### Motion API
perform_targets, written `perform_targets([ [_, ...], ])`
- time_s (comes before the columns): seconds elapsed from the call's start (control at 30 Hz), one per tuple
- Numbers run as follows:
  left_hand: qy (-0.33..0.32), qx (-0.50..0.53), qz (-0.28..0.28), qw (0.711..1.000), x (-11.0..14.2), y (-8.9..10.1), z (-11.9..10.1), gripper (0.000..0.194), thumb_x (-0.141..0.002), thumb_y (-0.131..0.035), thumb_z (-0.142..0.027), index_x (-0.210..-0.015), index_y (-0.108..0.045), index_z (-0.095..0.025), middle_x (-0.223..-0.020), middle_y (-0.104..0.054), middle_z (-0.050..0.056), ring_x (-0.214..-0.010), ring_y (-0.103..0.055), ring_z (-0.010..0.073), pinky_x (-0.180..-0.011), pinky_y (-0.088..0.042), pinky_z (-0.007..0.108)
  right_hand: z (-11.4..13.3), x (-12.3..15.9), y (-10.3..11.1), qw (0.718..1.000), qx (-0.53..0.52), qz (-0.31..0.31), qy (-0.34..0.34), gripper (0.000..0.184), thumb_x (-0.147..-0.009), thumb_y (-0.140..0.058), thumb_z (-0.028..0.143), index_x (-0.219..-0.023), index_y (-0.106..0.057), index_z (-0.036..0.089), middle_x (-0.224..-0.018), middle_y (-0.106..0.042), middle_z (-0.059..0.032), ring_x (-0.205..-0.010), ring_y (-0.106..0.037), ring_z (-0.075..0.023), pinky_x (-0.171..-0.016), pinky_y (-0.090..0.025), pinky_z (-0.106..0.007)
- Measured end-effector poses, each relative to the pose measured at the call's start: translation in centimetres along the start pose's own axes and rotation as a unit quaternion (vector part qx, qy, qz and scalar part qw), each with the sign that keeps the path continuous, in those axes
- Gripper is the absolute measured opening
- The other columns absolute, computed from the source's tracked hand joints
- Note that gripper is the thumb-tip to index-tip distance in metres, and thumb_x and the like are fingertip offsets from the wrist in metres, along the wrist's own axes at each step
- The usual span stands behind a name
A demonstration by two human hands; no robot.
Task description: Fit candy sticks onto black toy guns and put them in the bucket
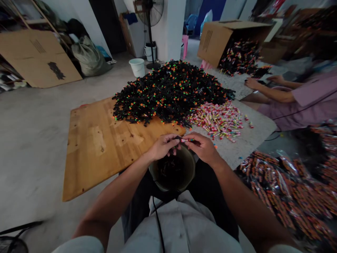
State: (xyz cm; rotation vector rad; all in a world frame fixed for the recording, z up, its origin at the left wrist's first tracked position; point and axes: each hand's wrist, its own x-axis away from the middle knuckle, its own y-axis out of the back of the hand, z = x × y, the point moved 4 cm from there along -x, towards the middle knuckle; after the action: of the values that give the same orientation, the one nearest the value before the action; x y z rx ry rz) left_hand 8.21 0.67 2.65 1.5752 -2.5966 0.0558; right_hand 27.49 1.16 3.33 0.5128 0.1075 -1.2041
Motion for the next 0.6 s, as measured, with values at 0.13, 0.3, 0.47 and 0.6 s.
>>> perform_targets([
  [0.13, 0.006, -0.019, 0.004, 1.000, 0.3, -0.1, -0.4, 0.040, -0.098, -0.064, -0.052, -0.113, -0.068, -0.015, -0.085, -0.069, 0.002, -0.056, -0.062, 0.0074, -0.044, -0.041, 0.016, 0.6, -0.2, 0.2, 0.999, 0.029, 0.013, 0.018, 0.017, -0.100, -0.069, 0.037, -0.107, -0.081, 0.027, -0.106, -0.076, -0.0064, -0.095, -0.071, -0.0213, -0.088, -0.057, -0.037],
  [0.3, 0.003, -0.051, 0.051, 0.997, 0.8, 0.1, -1.1, 0.040, -0.098, -0.064, -0.052, -0.110, -0.069, -0.014, -0.082, -0.069, 0.002, -0.057, -0.062, 0.0080, -0.044, -0.041, 0.016, -0.2, 0.0, 0.2, 0.989, -0.076, 0.075, -0.098, 0.028, -0.095, -0.076, 0.047, -0.111, -0.080, 0.024, -0.098, -0.077, -0.0041, -0.073, -0.069, -0.0163, -0.070, -0.057, -0.031],
  [0.47, 0.024, -0.078, 0.095, 0.992, 1.1, 0.6, -1.5, 0.038, -0.098, -0.064, -0.052, -0.098, -0.071, -0.014, -0.078, -0.069, 0.002, -0.056, -0.062, 0.0083, -0.045, -0.040, 0.017, -0.7, 0.0, 0.0, 0.978, -0.123, 0.107, -0.132, 0.032, -0.091, -0.080, 0.049, -0.107, -0.080, 0.021, -0.089, -0.076, -0.0022, -0.067, -0.067, -0.0149, -0.067, -0.055, -0.030],
  [0.6, 0.041, -0.053, 0.090, 0.994, 1.1, 0.7, -1.3, 0.038, -0.096, -0.067, -0.052, -0.093, -0.069, -0.015, -0.074, -0.066, 0.001, -0.054, -0.061, 0.0077, -0.044, -0.039, 0.016, -1.0, -0.1, -0.2, 0.974, -0.140, 0.110, -0.142, 0.036, -0.089, -0.081, 0.052, -0.106, -0.080, 0.020, -0.086, -0.075, -0.0025, -0.067, -0.066, -0.0152, -0.066, -0.056, -0.031],
])
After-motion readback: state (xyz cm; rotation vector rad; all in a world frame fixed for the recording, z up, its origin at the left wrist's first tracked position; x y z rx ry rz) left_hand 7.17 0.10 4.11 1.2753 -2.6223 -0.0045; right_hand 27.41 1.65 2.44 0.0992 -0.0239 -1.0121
